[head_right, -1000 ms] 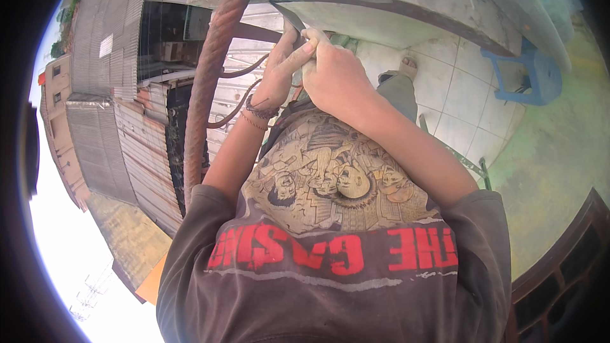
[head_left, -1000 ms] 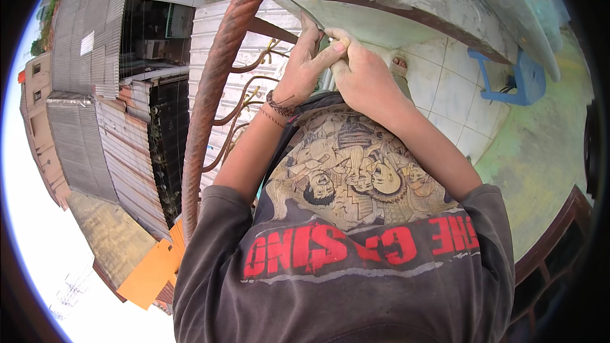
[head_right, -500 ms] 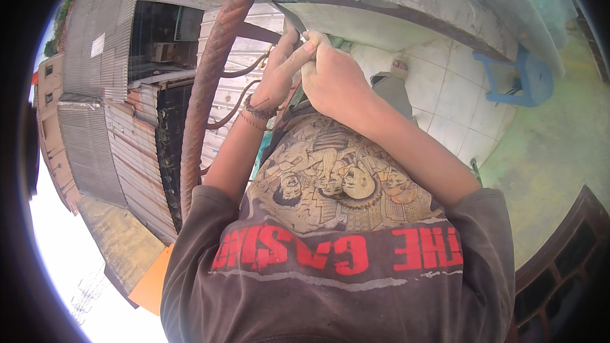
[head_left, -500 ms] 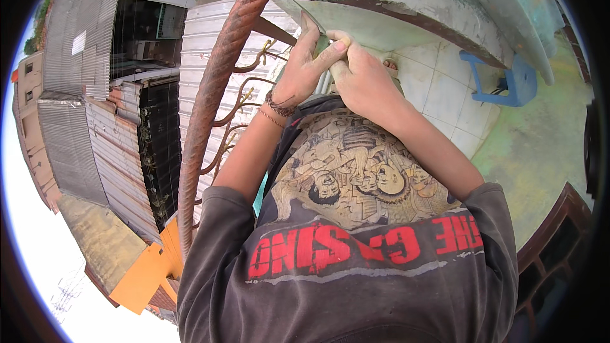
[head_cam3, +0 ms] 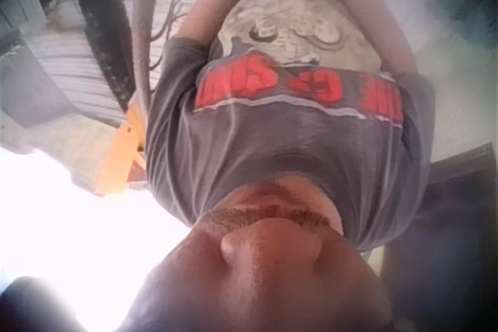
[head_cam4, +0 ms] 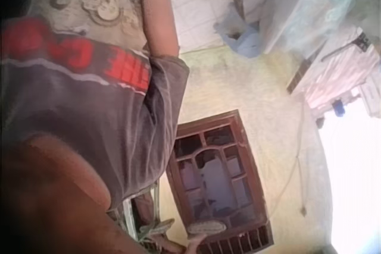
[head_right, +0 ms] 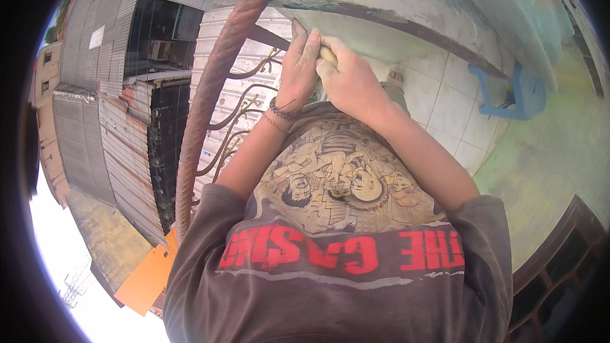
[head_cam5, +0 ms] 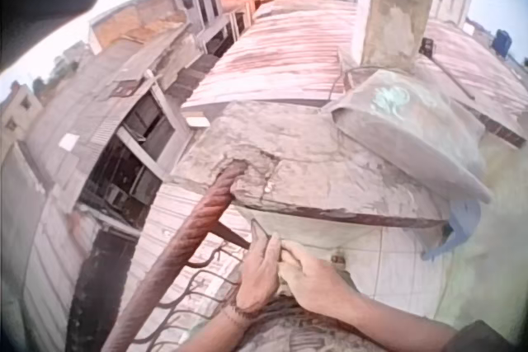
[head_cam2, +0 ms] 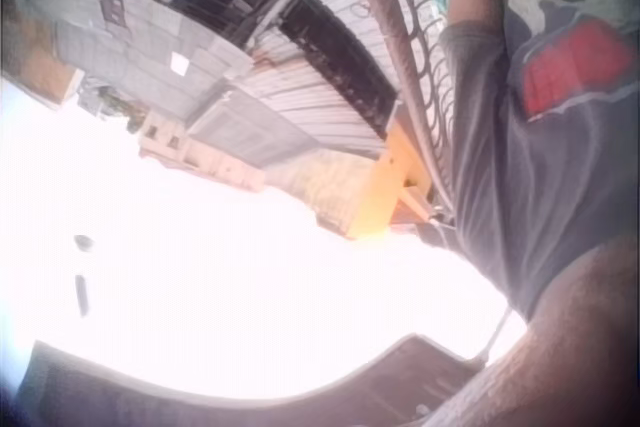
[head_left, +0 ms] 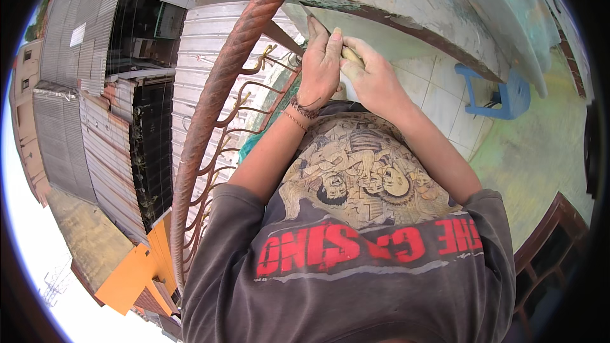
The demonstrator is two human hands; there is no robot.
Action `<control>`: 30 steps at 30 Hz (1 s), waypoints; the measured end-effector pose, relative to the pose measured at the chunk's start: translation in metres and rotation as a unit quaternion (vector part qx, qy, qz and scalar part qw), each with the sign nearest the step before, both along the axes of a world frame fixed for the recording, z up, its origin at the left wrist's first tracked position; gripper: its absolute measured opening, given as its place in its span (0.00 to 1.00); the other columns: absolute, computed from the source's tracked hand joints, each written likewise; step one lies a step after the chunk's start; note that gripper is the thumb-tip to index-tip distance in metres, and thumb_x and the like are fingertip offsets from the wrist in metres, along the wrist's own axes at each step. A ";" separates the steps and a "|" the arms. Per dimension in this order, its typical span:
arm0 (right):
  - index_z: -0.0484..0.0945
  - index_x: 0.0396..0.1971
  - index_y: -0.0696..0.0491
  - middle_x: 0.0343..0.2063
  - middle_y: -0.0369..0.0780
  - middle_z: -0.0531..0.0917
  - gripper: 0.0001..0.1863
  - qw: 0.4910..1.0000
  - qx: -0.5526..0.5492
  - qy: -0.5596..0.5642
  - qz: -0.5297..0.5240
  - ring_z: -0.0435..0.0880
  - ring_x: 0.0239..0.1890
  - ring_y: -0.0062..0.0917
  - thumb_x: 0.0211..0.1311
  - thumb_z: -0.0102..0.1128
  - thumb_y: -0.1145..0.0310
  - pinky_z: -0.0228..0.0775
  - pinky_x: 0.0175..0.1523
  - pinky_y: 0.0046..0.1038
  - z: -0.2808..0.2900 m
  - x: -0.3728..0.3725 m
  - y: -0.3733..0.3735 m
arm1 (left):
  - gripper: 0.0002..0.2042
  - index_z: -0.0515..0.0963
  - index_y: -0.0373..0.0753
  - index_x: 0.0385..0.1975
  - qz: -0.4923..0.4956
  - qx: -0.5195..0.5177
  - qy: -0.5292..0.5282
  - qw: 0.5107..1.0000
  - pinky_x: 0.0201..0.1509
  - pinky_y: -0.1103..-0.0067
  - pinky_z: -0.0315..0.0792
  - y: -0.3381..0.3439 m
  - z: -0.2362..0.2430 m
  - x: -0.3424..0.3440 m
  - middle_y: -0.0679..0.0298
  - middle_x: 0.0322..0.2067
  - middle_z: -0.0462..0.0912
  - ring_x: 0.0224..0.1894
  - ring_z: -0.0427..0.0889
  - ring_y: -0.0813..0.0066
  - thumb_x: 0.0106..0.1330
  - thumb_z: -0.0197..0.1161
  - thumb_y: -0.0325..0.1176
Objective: The person applies mortar to a concrete structure using a trowel, smoothing the surface around a thick metal rod. The person repeatedly scoops and spreads the mortar along the rod's length.
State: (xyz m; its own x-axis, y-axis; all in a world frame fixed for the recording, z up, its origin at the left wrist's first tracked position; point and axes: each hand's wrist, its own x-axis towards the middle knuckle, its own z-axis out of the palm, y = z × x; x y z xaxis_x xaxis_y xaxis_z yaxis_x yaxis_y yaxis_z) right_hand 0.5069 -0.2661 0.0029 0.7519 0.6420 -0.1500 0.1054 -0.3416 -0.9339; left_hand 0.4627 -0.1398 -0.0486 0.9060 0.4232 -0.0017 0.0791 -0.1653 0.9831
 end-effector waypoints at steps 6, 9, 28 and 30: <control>0.70 0.58 0.62 0.48 0.55 0.80 0.23 0.997 -0.022 0.073 0.006 0.80 0.53 0.40 0.66 0.51 0.67 0.69 0.57 0.34 0.008 0.007 -0.002 | 0.30 0.53 0.15 0.63 0.019 -0.019 0.020 0.999 0.75 0.68 0.44 -0.005 0.001 0.004 0.27 0.68 0.44 0.74 0.41 0.41 0.76 0.47 0.39; 0.70 0.57 0.62 0.49 0.54 0.80 0.23 0.995 -0.042 0.090 0.009 0.79 0.53 0.38 0.65 0.51 0.67 0.68 0.57 0.33 0.010 0.008 -0.001 | 0.30 0.52 0.15 0.63 0.025 0.000 0.023 0.999 0.74 0.69 0.46 -0.005 0.001 0.004 0.27 0.68 0.44 0.74 0.43 0.41 0.75 0.47 0.39; 0.70 0.58 0.63 0.52 0.50 0.79 0.24 0.992 -0.075 0.104 -0.002 0.79 0.54 0.34 0.65 0.52 0.67 0.68 0.58 0.31 0.018 0.002 0.002 | 0.22 0.69 0.18 0.50 0.082 -0.007 0.013 0.997 0.67 0.73 0.58 -0.011 0.010 -0.001 0.29 0.61 0.59 0.69 0.59 0.48 0.72 0.52 0.37; 0.70 0.58 0.62 0.51 0.50 0.80 0.24 0.993 -0.059 0.101 -0.004 0.80 0.53 0.35 0.65 0.52 0.67 0.69 0.58 0.32 0.023 -0.001 -0.002 | 0.20 0.72 0.19 0.46 0.082 -0.014 0.012 0.996 0.65 0.74 0.60 -0.011 0.011 -0.004 0.30 0.59 0.63 0.68 0.62 0.52 0.71 0.54 0.37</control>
State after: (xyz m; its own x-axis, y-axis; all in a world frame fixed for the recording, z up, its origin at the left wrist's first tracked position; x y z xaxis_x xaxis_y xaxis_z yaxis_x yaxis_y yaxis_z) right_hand 0.5062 -0.2680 0.0254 0.7035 0.6059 -0.3714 -0.0824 -0.4495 -0.8895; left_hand 0.4583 -0.1510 -0.0373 0.8244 0.5649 -0.0356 0.1256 -0.1212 0.9847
